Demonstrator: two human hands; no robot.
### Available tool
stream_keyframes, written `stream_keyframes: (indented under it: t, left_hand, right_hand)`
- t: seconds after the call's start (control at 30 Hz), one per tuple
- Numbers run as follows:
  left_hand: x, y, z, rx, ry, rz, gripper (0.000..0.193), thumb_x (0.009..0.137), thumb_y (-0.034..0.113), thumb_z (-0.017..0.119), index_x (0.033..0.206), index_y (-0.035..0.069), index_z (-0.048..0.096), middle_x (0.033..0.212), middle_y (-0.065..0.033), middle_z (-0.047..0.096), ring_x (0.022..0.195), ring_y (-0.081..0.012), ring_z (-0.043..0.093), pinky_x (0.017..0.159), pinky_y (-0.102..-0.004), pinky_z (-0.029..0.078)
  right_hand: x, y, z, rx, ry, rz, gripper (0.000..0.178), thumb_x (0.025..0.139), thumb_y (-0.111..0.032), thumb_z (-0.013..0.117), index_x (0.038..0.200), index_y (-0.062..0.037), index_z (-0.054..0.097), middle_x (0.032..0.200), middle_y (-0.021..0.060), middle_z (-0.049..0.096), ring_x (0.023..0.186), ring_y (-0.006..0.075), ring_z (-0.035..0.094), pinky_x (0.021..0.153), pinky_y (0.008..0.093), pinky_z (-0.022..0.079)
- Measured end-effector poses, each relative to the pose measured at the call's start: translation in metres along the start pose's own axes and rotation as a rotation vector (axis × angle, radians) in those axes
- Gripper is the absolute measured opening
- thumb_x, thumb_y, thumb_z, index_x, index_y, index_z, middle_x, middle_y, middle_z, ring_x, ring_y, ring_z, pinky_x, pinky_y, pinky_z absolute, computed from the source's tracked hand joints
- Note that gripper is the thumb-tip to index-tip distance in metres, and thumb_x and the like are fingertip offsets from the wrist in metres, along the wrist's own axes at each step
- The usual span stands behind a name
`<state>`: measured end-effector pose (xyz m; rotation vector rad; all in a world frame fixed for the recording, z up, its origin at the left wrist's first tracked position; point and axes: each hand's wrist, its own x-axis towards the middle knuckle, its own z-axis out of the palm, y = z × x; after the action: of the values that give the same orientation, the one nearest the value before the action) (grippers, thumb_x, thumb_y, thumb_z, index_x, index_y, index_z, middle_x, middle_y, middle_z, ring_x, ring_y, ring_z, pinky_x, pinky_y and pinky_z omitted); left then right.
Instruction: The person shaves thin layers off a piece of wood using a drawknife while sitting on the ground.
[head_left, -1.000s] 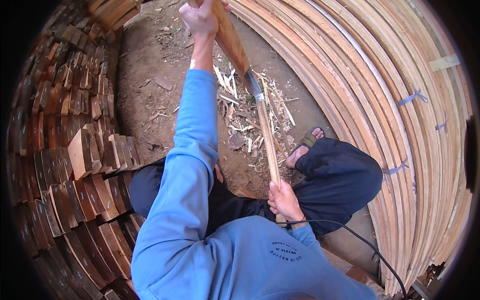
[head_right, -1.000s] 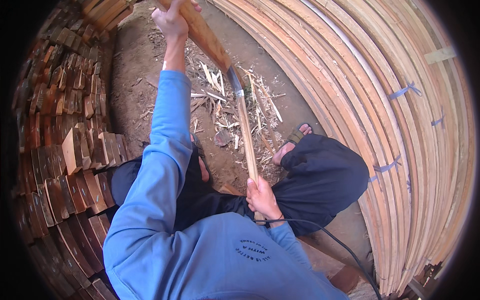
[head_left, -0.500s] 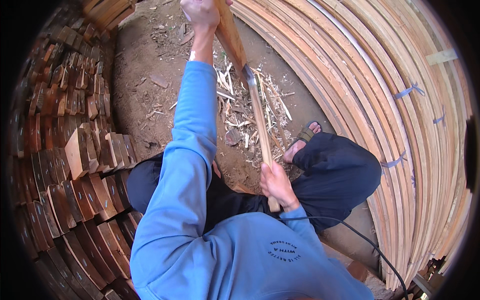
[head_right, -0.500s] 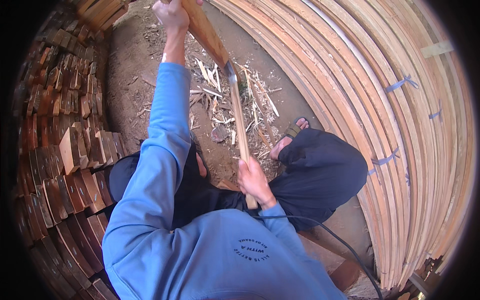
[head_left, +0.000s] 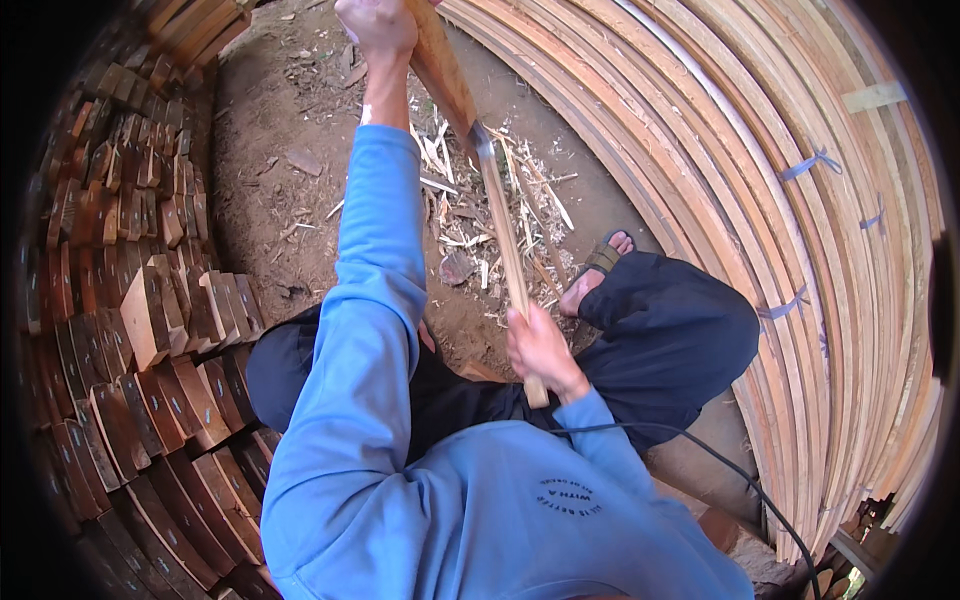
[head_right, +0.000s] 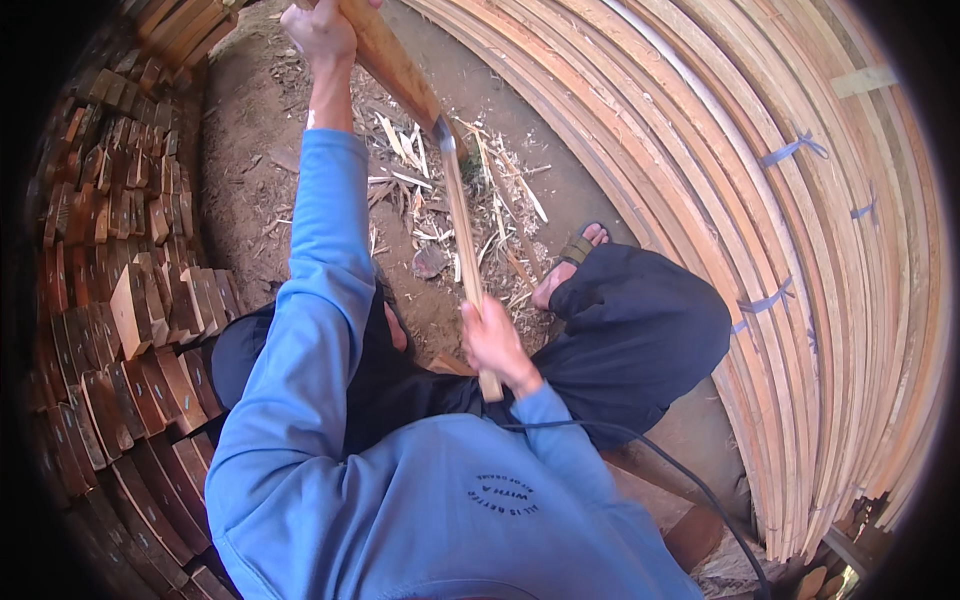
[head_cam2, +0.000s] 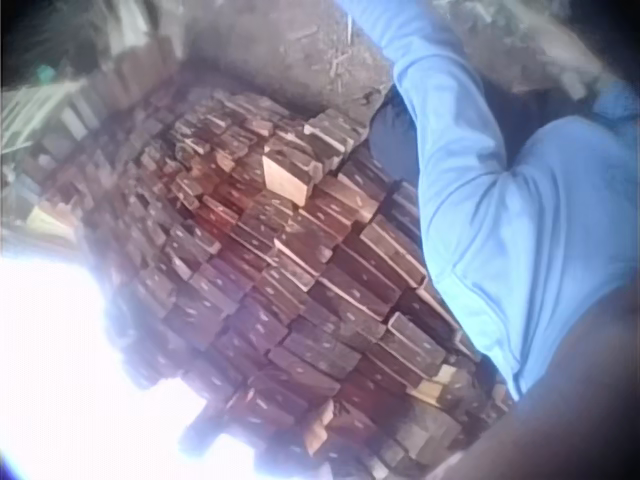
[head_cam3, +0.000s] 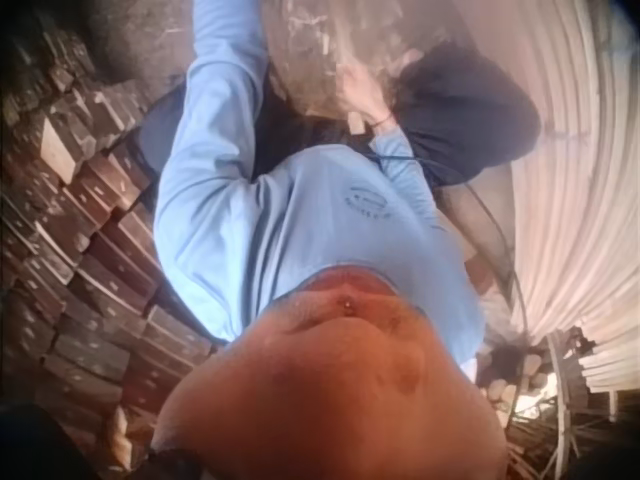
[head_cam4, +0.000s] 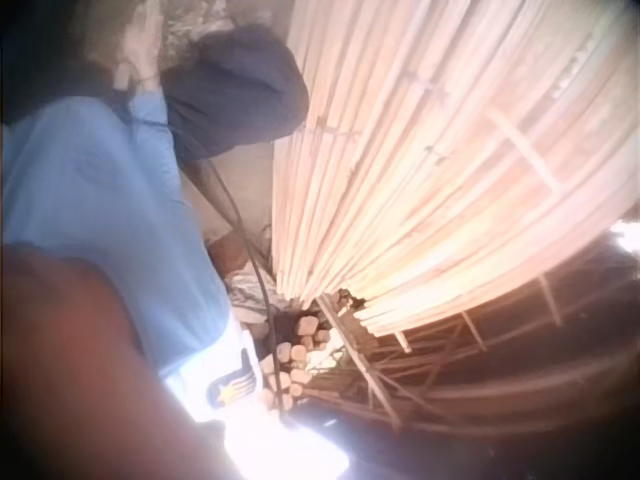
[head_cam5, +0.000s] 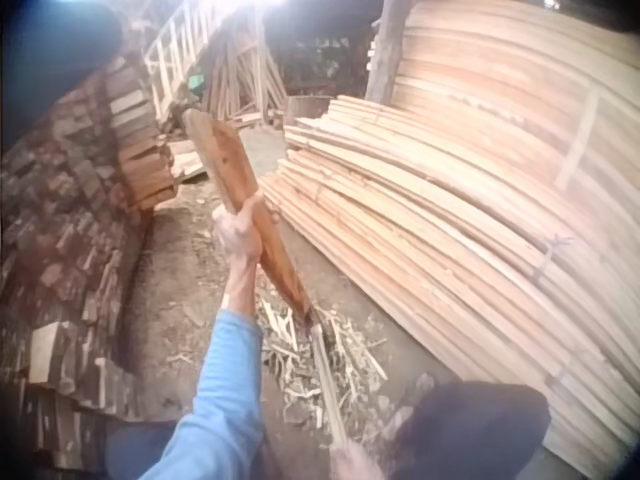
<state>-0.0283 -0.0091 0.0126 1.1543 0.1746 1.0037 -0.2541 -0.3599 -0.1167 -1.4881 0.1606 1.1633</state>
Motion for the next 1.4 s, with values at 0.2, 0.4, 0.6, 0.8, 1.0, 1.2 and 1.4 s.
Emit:
stream_keyframes:
  t: [0.2, 0.4, 0.6, 0.8, 1.0, 1.2, 1.4]
  left_hand:
    - [-0.002, -0.004, -0.009, 0.076, 0.013, 0.179, 0.025, 0.089, 0.016, 0.071, 0.096, -0.008, 0.069, 0.073, -0.0116, 0.069, 0.058, -0.0222, 0.068, 0.053, -0.0327, 0.056]
    - [-0.012, -0.01, -0.002, 0.074, -0.037, 0.192, 0.025, 0.089, 0.016, 0.071, 0.095, -0.008, 0.07, 0.073, -0.0117, 0.068, 0.058, -0.022, 0.068, 0.053, -0.0336, 0.056]
    - [-0.009, 0.004, -0.011, 0.066, -0.013, 0.177, 0.025, 0.089, 0.018, 0.07, 0.094, -0.007, 0.069, 0.07, -0.0115, 0.067, 0.056, -0.0221, 0.067, 0.054, -0.0338, 0.055]
    - [-0.01, -0.005, 0.007, 0.074, -0.04, 0.152, 0.025, 0.09, 0.017, 0.069, 0.094, -0.008, 0.068, 0.069, -0.0112, 0.067, 0.057, -0.0219, 0.067, 0.054, -0.0334, 0.055]
    - [-0.018, -0.004, 0.016, 0.124, -0.048, 0.152, 0.022, 0.09, 0.014, 0.069, 0.093, -0.007, 0.068, 0.071, -0.0118, 0.067, 0.057, -0.0217, 0.067, 0.053, -0.0337, 0.055]
    - [-0.011, -0.013, 0.01, -0.035, -0.025, 0.123, 0.021, 0.09, 0.013, 0.07, 0.092, -0.007, 0.068, 0.072, -0.0113, 0.068, 0.056, -0.0213, 0.067, 0.053, -0.0332, 0.055]
    - [-0.018, -0.006, 0.016, 0.085, -0.038, 0.212, 0.024, 0.091, 0.017, 0.07, 0.094, -0.007, 0.068, 0.072, -0.0111, 0.068, 0.056, -0.0208, 0.066, 0.053, -0.0337, 0.056]
  right_hand:
    - [-0.037, -0.007, -0.009, 0.123, -0.053, 0.078, 0.012, 0.111, -0.02, 0.045, 0.106, -0.0093, 0.042, 0.064, -0.0027, 0.04, 0.044, 0.0069, 0.041, 0.035, 0.0274, 0.035]
    - [0.01, -0.007, -0.004, 0.125, -0.043, -0.001, 0.012, 0.111, -0.02, 0.044, 0.105, -0.01, 0.042, 0.066, -0.0022, 0.042, 0.043, 0.0069, 0.037, 0.036, 0.0251, 0.033]
    - [-0.061, 0.0, -0.025, 0.065, -0.067, 0.143, 0.017, 0.111, -0.025, 0.045, 0.1, -0.0128, 0.041, 0.07, -0.0026, 0.04, 0.05, 0.0059, 0.036, 0.042, 0.0245, 0.032]
    - [-0.014, -0.013, -0.008, 0.009, -0.008, 0.006, 0.014, 0.111, -0.021, 0.043, 0.102, -0.011, 0.041, 0.067, -0.0029, 0.041, 0.046, 0.0067, 0.039, 0.038, 0.0259, 0.036]
    - [-0.014, -0.017, -0.007, 0.133, -0.028, 0.09, 0.01, 0.11, -0.022, 0.046, 0.108, -0.0133, 0.042, 0.067, -0.0032, 0.04, 0.047, 0.0057, 0.038, 0.038, 0.0248, 0.032]
    - [-0.044, 0.001, -0.025, 0.106, -0.02, 0.006, 0.019, 0.105, -0.02, 0.059, 0.104, -0.011, 0.043, 0.065, -0.0063, 0.039, 0.044, 0.0034, 0.038, 0.036, 0.0234, 0.031]
    - [-0.002, -0.006, -0.004, -0.089, 0.041, -0.072, 0.031, 0.094, -0.013, 0.075, 0.099, -0.0068, 0.046, 0.064, -0.0031, 0.043, 0.039, 0.0068, 0.041, 0.033, 0.0257, 0.032]
